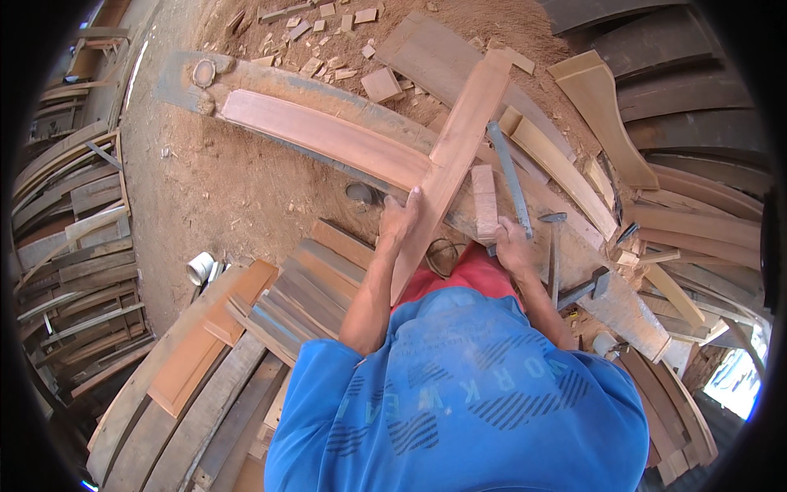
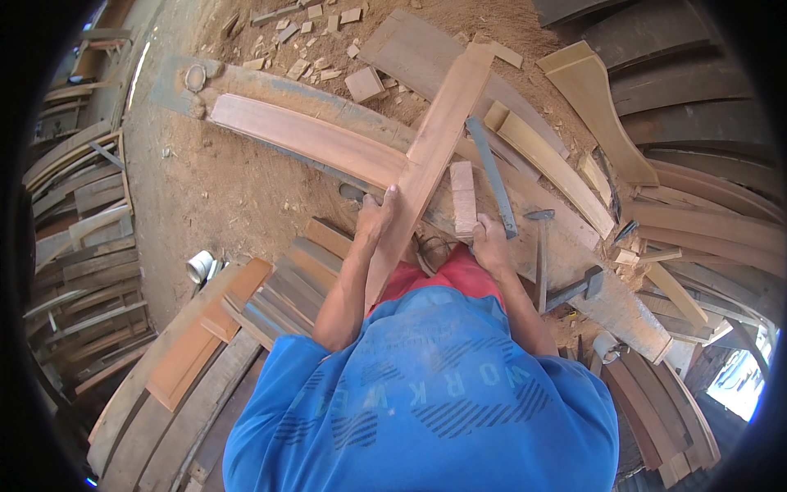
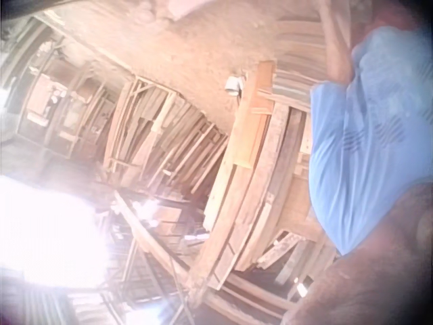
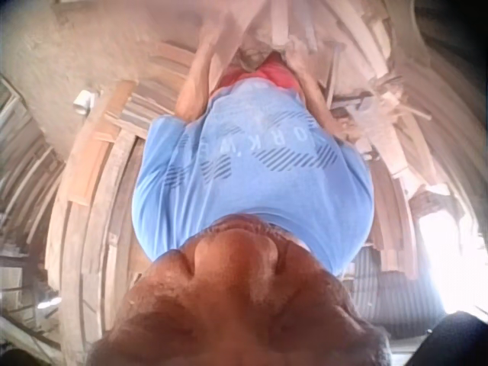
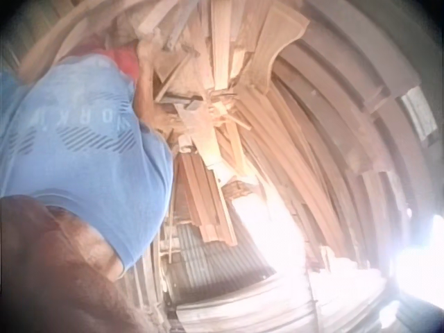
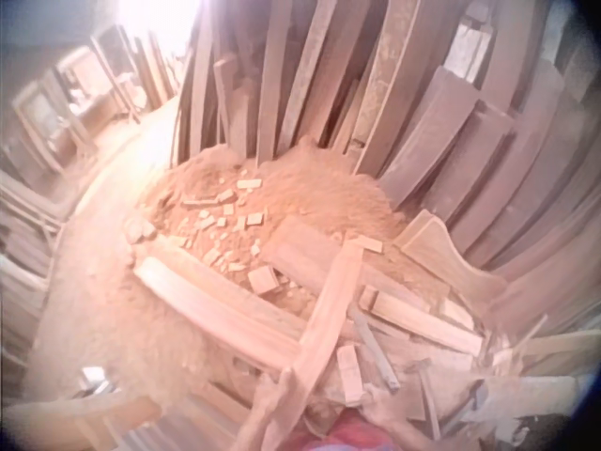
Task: The person fits two pieces of lumber together to form a T-joint, checking the angle with a square and adjusting the fit using a mallet and a chisel.
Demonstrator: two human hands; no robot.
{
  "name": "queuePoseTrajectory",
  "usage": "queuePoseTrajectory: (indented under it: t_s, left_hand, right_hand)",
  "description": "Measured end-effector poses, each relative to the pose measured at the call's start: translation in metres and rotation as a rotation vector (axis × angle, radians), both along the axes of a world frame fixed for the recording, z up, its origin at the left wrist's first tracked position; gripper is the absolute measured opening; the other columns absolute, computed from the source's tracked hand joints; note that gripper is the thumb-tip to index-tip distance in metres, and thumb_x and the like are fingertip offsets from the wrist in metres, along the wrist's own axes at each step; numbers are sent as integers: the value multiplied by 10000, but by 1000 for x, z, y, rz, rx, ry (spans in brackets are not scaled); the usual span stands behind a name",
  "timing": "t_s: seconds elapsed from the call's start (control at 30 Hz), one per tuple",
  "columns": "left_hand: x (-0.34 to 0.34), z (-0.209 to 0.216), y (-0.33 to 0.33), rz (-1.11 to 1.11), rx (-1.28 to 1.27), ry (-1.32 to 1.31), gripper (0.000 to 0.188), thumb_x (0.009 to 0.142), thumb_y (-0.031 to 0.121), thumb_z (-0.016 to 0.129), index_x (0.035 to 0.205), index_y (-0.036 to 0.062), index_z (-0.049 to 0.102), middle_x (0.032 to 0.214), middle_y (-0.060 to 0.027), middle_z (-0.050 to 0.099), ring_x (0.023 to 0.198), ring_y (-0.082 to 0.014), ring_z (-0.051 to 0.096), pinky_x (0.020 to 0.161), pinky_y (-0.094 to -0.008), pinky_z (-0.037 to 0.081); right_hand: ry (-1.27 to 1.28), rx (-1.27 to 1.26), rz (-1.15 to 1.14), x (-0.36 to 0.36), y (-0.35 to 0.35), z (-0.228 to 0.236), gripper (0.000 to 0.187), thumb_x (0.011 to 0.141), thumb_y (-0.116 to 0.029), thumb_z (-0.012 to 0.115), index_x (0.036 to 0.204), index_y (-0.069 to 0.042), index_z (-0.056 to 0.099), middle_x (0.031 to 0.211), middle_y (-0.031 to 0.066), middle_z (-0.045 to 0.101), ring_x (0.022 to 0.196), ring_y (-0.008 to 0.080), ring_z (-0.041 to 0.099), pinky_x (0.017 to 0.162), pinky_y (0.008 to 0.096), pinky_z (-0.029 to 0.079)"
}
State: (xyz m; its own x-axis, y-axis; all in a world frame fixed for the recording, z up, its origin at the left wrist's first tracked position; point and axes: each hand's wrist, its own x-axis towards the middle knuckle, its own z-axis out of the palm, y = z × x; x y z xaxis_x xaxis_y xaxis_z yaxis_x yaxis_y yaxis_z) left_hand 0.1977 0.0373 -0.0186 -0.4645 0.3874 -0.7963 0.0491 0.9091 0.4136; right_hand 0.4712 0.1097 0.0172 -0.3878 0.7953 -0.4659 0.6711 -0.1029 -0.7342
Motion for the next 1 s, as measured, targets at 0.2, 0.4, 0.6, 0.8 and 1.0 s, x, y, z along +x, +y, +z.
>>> queuePoseTrajectory:
  t_s: [0.2, 0.4, 0.6, 0.8, 1.0]
  left_hand:
    - [7, 2, -3, 80, 87, 32, 930, 965, 688, 503, 1329, -167, 481, 1283, -420, 591, 1277, -506, 569, 1077, -490, 440]
    - [11, 21, 3, -15, 140, 126, 827, 1004, 648, 459, 1310, -118, 517, 1211, -372, 645, 1187, -512, 611, 1015, -521, 461]
    - [6, 5, -11, -29, 128, 129, 781, 1012, 659, 423, 1238, -75, 568, 1183, -365, 654, 1160, -532, 605, 991, -546, 461]
    - [2, 5, -18, -38, 97, 126, 800, 1032, 674, 315, 1214, -58, 582, 1230, -387, 627, 1198, -545, 581, 1027, -573, 428]
    - [0, 3, -22, -22, 215, 70, 803, 1061, 631, 256, 1304, -68, 567, 1296, -388, 595, 1257, -545, 540, 1063, -562, 411]
  right_hand:
    - [-24, -60, -71, 12, -27, -50, 368, 988, -152, 549, 1292, 55, 568, 1156, 270, 698, 1136, 391, 673, 1001, 445, 502]
    - [-17, -38, -131, 4, -25, -39, 388, 990, -120, 583, 1324, 69, 527, 1204, 250, 690, 1150, 345, 686, 992, 417, 519]
    - [74, -40, -91, 2, -16, -49, 357, 979, -89, 584, 1302, 60, 564, 1179, 246, 709, 1123, 361, 700, 961, 428, 528]
    - [80, -88, -37, 15, 0, -56, 307, 970, -52, 558, 1256, 37, 623, 1128, 220, 723, 1081, 327, 707, 940, 409, 524]
    - [-42, -75, 93, 18, 17, -33, 324, 957, -57, 547, 1264, -12, 641, 1118, 217, 718, 1071, 353, 689, 941, 425, 510]
